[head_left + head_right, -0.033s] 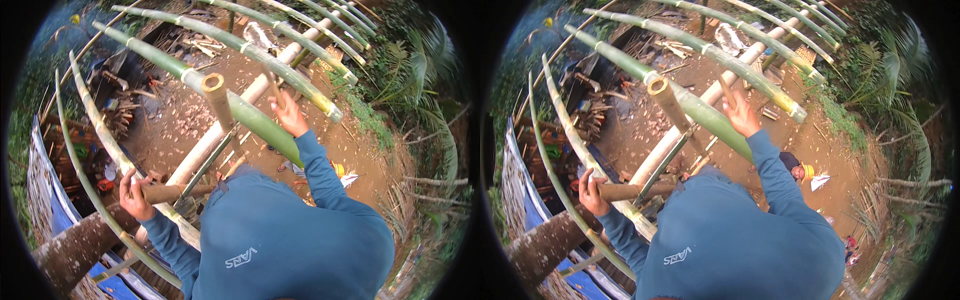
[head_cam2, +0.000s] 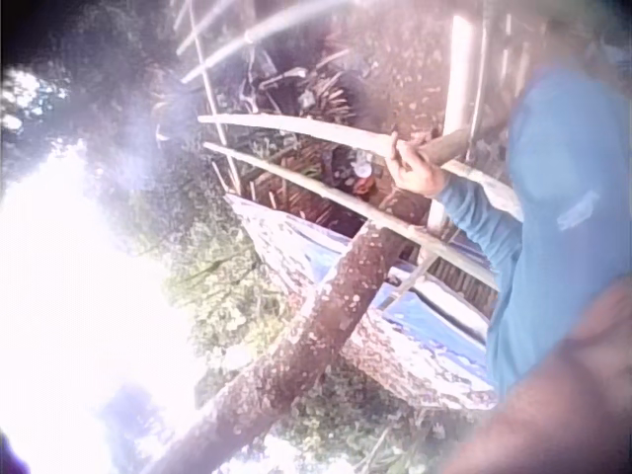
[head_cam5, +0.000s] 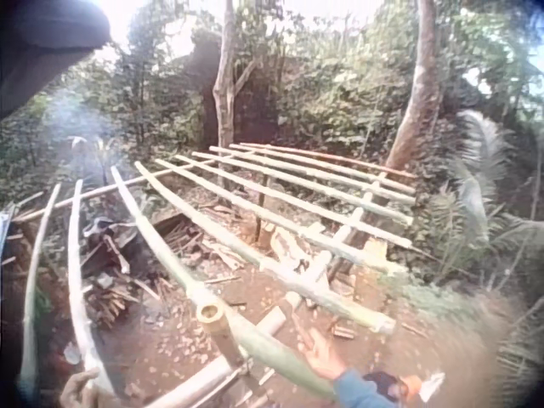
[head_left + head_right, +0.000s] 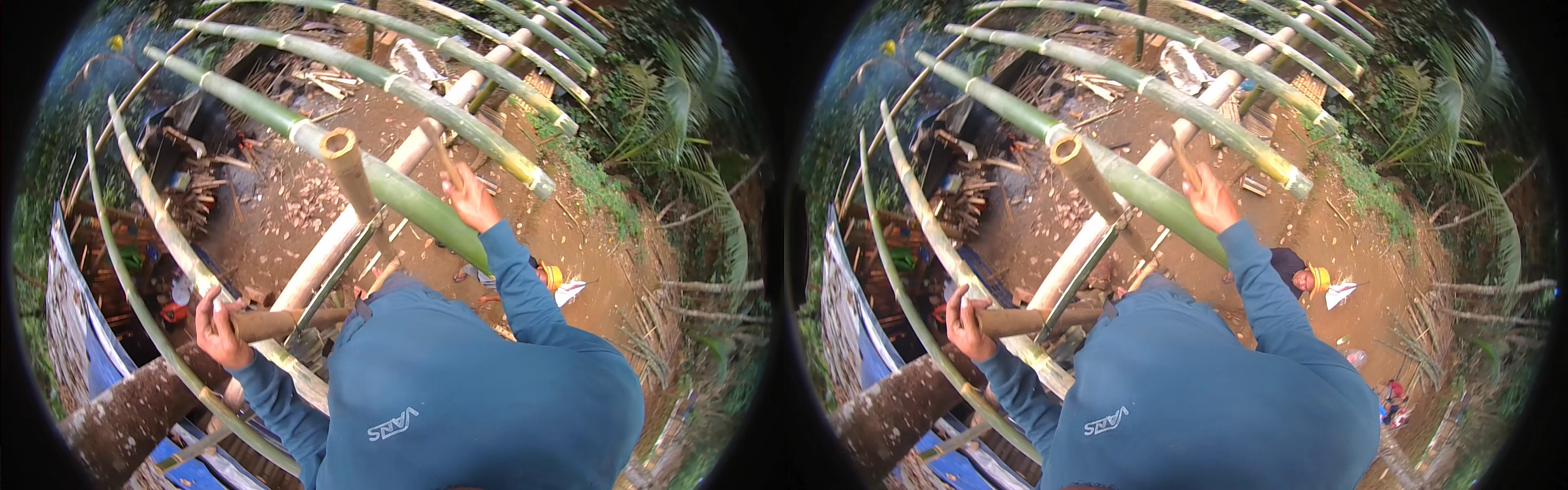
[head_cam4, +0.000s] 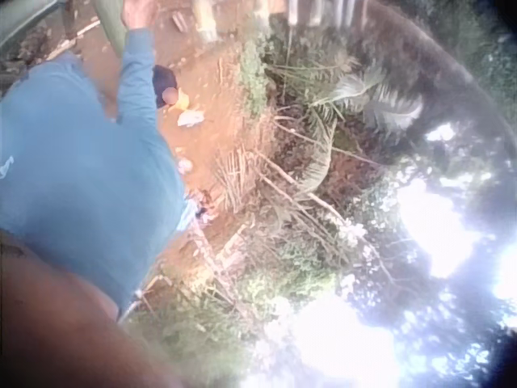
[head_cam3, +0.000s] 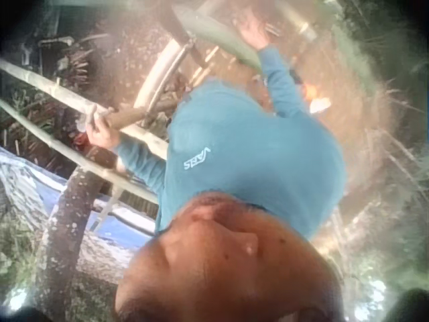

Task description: The person uses a wooden mallet to hammer bamboo poles into a curved framework. They repeatedly lift, position, and strike the bamboo segments to secure them into the structure, occasionally adjusting the alignment of the poles with their hands.

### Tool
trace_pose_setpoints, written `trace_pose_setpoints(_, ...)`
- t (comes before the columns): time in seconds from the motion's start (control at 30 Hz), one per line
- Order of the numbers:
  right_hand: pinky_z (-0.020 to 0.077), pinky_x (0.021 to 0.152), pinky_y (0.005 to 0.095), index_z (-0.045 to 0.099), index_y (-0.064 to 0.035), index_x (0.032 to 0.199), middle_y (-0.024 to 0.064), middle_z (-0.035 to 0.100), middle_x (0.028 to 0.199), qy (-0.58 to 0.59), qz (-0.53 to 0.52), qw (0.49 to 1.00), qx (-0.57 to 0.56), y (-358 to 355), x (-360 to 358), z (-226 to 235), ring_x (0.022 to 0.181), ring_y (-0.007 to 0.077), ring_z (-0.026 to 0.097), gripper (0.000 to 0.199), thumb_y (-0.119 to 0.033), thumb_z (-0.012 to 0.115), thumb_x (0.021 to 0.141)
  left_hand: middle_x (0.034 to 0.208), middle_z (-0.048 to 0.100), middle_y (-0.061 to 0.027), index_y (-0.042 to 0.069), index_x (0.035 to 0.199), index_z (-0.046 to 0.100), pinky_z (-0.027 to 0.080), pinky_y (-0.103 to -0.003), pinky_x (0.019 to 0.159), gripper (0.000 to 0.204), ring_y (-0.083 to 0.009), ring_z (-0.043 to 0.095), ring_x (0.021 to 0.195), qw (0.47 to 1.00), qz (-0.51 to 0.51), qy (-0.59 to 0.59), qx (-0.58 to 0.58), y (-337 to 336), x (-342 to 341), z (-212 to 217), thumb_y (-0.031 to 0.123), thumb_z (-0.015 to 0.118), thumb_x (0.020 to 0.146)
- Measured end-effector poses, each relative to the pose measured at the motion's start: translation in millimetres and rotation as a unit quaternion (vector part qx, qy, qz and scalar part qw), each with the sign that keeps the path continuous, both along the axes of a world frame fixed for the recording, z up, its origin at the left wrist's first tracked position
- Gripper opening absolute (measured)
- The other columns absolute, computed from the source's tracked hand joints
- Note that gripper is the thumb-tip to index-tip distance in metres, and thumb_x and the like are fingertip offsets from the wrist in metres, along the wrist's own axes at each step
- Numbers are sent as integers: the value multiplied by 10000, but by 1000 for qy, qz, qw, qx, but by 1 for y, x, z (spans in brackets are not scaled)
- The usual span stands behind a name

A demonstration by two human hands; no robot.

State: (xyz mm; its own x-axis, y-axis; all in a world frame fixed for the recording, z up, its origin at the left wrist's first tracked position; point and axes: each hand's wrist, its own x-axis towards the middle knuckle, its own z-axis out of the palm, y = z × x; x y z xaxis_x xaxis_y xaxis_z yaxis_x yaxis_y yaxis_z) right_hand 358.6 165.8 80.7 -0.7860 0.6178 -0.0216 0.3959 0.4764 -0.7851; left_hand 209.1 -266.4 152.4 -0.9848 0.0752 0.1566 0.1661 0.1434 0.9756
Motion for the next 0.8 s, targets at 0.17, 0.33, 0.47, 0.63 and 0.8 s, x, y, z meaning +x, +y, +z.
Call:
trace_pose_setpoints(0.17, 399, 886, 572, 453, -61, 1078, 223, 622, 978, -193, -55, 977, 71, -16, 77, -18, 1001, 459, 564, 285, -211, 575, 869, 674, 611, -89, -48, 1117, 591, 456, -257, 695, 286, -151, 590, 659, 1000, -15, -4, -10, -4, -2, -4, 132, 502, 913)
trace_pose_setpoints(0.33, 219, 982, 720, 457, -83, 1073, 214, 596, 1081, -252, -95, 960, 76, -27, 125, -37, 1139, 459, 489, 279, -228, 583, 870, 662, 616, -100, -43, 1118, 588, 450, -266, 701, 278, -153, 592, 651, 999, -26, 2, -35, -10, -2, -2, 148, 490, 942)
trace_pose_setpoints(0.47, 237, 979, 713, 450, -84, 1089, 211, 614, 1070, -244, -145, 958, 29, -27, 131, -39, 1121, 458, 511, 298, -253, 579, 880, 648, 615, -108, -47, 1115, 586, 444, -283, 728, 287, -162, 595, 648, 997, -43, 19, -58, -9, -2, -1, 168, 487, 952)
trace_pose_setpoints(0.63, 326, 864, 650, 431, -76, 1073, 198, 614, 959, -231, -150, 958, 85, -19, 138, -51, 971, 421, 564, 299, -280, 568, 902, 637, 613, -104, -46, 1101, 596, 449, -287, 724, 283, -158, 595, 654, 997, -61, 23, -51, 0, -6, -4, 166, 489, 947)
trace_pose_setpoints(0.8, 428, 741, 545, 463, -94, 1068, 209, 617, 852, -190, -134, 967, 103, -16, 124, -59, 865, 425, 595, 275, -279, 580, 902, 681, 625, -101, -41, 1108, 598, 487, -266, 651, 285, -163, 609, 640, 1000, -15, -4, -23, -21, -4, -10, 156, 507, 923)
